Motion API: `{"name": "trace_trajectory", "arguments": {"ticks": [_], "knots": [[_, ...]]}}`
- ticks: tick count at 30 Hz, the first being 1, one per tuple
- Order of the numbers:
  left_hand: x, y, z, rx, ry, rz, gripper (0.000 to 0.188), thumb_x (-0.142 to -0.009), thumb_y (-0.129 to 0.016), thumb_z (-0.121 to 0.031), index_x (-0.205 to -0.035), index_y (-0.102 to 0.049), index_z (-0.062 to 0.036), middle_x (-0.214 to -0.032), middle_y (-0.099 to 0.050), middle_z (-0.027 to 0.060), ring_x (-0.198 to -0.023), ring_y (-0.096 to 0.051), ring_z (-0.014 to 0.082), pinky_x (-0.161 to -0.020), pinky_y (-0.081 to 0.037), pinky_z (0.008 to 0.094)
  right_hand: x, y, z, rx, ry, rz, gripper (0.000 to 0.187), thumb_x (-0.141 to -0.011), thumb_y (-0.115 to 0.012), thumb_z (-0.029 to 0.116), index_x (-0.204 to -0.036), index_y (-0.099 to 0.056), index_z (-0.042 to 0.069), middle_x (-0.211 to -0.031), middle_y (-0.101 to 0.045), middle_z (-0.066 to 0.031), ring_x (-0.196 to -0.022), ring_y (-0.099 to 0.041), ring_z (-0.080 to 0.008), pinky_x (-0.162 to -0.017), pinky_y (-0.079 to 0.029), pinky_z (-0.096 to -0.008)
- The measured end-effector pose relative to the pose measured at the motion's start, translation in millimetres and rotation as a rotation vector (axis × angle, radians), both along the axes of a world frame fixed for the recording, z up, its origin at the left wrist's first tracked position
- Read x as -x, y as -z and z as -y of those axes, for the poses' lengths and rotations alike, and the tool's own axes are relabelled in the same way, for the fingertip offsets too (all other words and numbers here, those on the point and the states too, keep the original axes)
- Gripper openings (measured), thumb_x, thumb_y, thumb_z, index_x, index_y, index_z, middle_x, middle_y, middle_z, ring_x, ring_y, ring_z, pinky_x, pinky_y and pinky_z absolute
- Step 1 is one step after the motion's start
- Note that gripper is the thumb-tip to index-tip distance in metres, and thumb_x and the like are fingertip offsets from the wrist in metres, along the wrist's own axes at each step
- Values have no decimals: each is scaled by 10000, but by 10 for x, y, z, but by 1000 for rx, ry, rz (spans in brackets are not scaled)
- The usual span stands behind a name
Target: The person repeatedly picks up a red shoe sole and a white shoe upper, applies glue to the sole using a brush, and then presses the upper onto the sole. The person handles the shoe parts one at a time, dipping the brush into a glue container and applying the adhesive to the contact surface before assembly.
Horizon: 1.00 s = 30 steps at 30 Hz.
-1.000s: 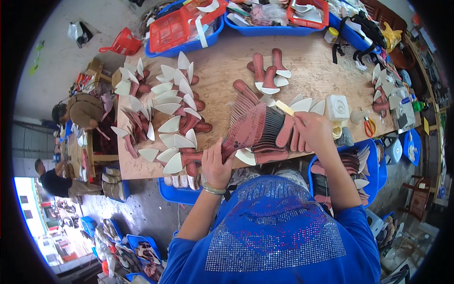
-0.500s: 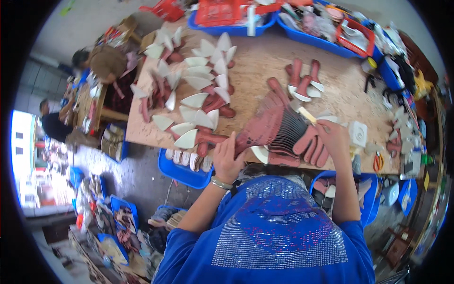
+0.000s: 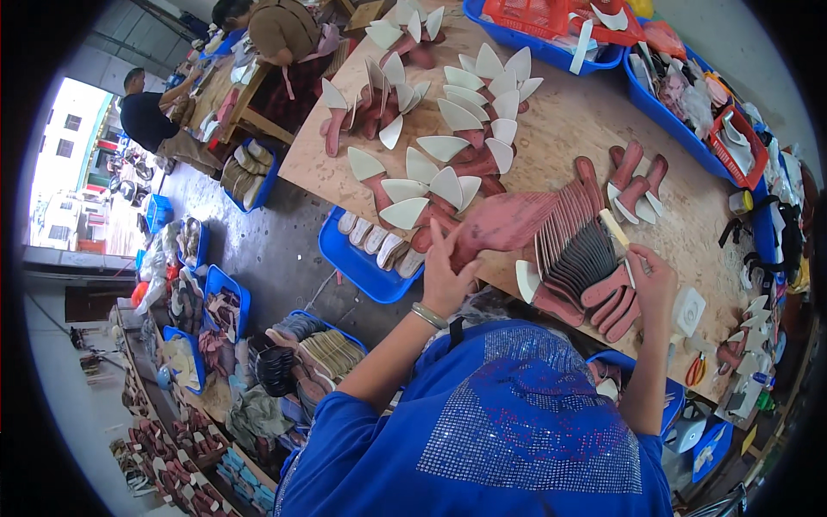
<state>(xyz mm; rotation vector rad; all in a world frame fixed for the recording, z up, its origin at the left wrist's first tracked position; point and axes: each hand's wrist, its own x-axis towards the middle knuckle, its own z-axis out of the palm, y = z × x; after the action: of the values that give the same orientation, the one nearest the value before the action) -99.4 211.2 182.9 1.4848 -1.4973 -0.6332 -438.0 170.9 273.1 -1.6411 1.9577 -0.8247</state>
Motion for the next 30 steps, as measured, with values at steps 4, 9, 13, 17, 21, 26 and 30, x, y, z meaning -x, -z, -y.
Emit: {"name": "trace_trajectory", "arguments": {"ticks": [4, 9, 13, 17, 21, 26, 30], "knots": [[-493, 203, 181, -93, -117, -269, 680, -923, -570, -169, -1440, -188, 52, -1298, -535, 230, -1237, -487, 299, -998, -383, 404, -52, 149, -33, -1, -7, 65, 209, -867, -679, 180, -1016, -711, 36, -816, -708, -122, -729, -640, -133, -698, -493, -284], [-1949, 507, 504, -108, -408, -143, 329, -980, -494, -216, -1145, -529, 67, -1094, -586, 169, -961, -540, 217, -843, -433, 338, -27, 211, -59, -48, 41, 114, 219, -878, -674, 184, -1031, -708, 31, -825, -704, -95, -753, -617, -102, -710, -487, -268], [-2462, 469, 920, -462, -282, -90, 331, -967, -529, -205, -1156, -533, 66, -1068, -584, 155, -922, -538, 193, -820, -436, 340, -17, 259, -101, -30, 107, 109, 222, -882, -670, 187, -1037, -708, 32, -817, -700, -87, -765, -615, -101, -722, -488, -266], [-3275, 1210, 997, -344, -201, -45, 351, -974, -495, -125, -1314, -487, -35, -1164, -599, 80, -1078, -576, 157, -914, -473, 270, -117, 342, -56, -28, 76, 95, 222, -888, -666, 189, -1042, -709, 35, -792, -694, -82, -727, -617, -99, -684, -487, -262], [-2878, 1039, 1445, -345, -205, -745, 411, -985, -491, -141, -1386, -420, -88, -1202, -591, 72, -1105, -572, 200, -945, -467, 351, -254, 239, -95, -123, 178, 61, 224, -904, -655, 203, -1048, -703, 39, -680, -661, -65, -518, -578, -85, -486, -445, -242], [-2674, 978, 1444, -173, -223, -1351, 307, -1005, -460, -173, -1304, -437, -106, -1184, -584, 60, -1090, -572, 243, -960, -463, 449, -500, 194, -28, -169, 203, 175, 221, -919, -640, 211, -1058, -689, 47, -548, -588, -44, -338, -516, -108, -297, -346, -241], [-2647, 1111, 1314, -161, -259, -1525, 378, -1009, -452, -164, -1370, -339, -153, -1207, -534, 57, -1087, -553, 251, -959, -460, 452, -663, 185, 71, -174, 208, 189, 204, -923, -633, 193, -1062, -689, 55, -530, -564, -33, -327, -504, -111, -281, -329, -246]]}}
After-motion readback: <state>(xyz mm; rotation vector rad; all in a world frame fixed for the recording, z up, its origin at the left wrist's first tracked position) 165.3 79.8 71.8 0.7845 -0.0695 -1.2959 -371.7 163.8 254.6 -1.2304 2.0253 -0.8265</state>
